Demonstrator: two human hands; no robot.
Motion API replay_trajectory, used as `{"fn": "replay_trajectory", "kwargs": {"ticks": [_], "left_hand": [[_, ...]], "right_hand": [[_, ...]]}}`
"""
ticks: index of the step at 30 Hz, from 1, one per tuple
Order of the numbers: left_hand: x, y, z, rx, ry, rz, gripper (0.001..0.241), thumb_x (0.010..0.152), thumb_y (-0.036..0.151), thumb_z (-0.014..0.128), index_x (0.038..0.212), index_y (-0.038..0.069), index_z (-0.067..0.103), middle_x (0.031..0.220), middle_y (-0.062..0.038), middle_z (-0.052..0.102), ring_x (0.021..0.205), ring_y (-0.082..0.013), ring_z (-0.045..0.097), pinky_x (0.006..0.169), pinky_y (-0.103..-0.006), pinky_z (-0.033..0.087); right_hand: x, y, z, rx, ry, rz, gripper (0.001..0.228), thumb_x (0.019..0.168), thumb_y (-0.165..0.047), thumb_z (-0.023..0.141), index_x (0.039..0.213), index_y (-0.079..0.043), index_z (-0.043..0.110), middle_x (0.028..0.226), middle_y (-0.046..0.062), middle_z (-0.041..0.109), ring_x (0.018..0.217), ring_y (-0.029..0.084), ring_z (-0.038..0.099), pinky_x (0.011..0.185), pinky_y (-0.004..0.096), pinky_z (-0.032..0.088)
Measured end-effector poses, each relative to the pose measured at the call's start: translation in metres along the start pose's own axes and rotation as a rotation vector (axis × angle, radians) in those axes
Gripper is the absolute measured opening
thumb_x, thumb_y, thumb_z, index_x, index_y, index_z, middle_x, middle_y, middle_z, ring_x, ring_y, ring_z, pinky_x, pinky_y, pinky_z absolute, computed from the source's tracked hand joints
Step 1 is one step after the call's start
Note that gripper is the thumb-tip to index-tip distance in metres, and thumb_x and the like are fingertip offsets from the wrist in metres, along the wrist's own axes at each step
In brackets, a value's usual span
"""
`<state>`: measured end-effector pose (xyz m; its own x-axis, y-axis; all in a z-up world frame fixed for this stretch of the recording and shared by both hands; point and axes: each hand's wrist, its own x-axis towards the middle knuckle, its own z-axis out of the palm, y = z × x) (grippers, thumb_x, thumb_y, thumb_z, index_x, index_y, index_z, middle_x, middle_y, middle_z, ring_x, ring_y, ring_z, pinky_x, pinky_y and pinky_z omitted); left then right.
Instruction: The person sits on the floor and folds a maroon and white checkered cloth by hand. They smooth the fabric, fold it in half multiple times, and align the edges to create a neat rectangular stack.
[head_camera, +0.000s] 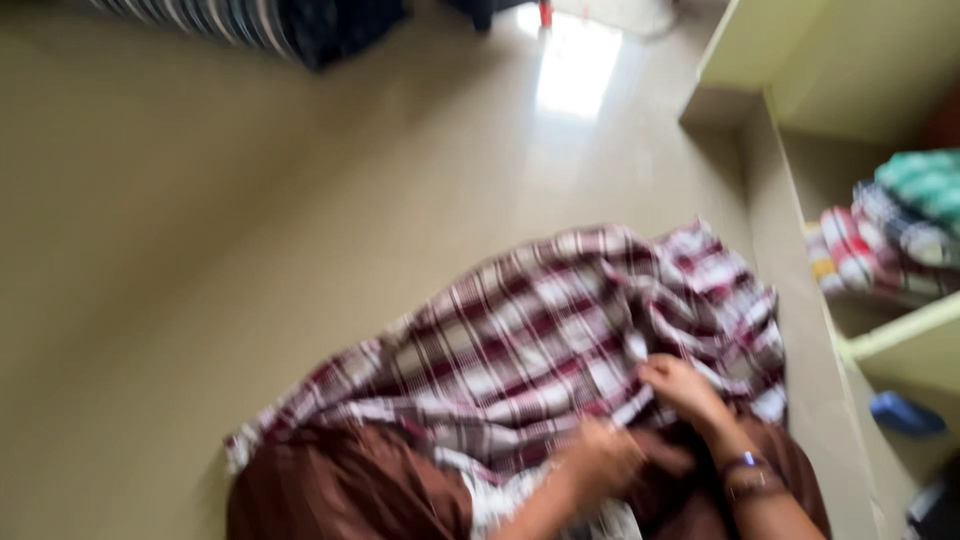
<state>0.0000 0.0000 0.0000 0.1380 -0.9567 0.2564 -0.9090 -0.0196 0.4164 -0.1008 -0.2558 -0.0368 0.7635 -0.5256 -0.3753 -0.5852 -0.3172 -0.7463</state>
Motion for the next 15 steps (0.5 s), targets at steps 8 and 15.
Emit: {"fn": "replay_trajectory", "kwargs": {"ticks": [8, 15], "left_hand": [[-0.044, -0.067, 0.016, 0.333, -0.389, -0.56, 0.125, 0.066, 0.06, 0.084, 0.164, 0.04, 0.01, 0.175, -0.001, 0.003, 0.157, -0.0377, 0.01, 0.11, -0.0741, 0.027], [-0.06, -0.12, -0.071, 0.334, -0.686, -0.79, 0.146, 0.053, 0.058, 0.092, 0.163, 0.04, -0.003, 0.174, -0.005, -0.006, 0.157, -0.0366, 0.006, 0.117, -0.0695, 0.016]], "right_hand": [[-0.053, -0.058, -0.005, -0.18, 0.176, -0.01, 0.03, 0.082, -0.016, 0.065, 0.106, -0.007, 0.081, 0.089, 0.006, 0.078, 0.078, 0.014, 0.068, 0.075, 0.029, 0.053], [-0.051, -0.071, -0.007, 0.188, 0.116, 0.022, 0.024, 0.087, -0.011, 0.062, 0.105, -0.004, 0.077, 0.09, 0.004, 0.077, 0.075, 0.009, 0.065, 0.069, 0.023, 0.053]]}}
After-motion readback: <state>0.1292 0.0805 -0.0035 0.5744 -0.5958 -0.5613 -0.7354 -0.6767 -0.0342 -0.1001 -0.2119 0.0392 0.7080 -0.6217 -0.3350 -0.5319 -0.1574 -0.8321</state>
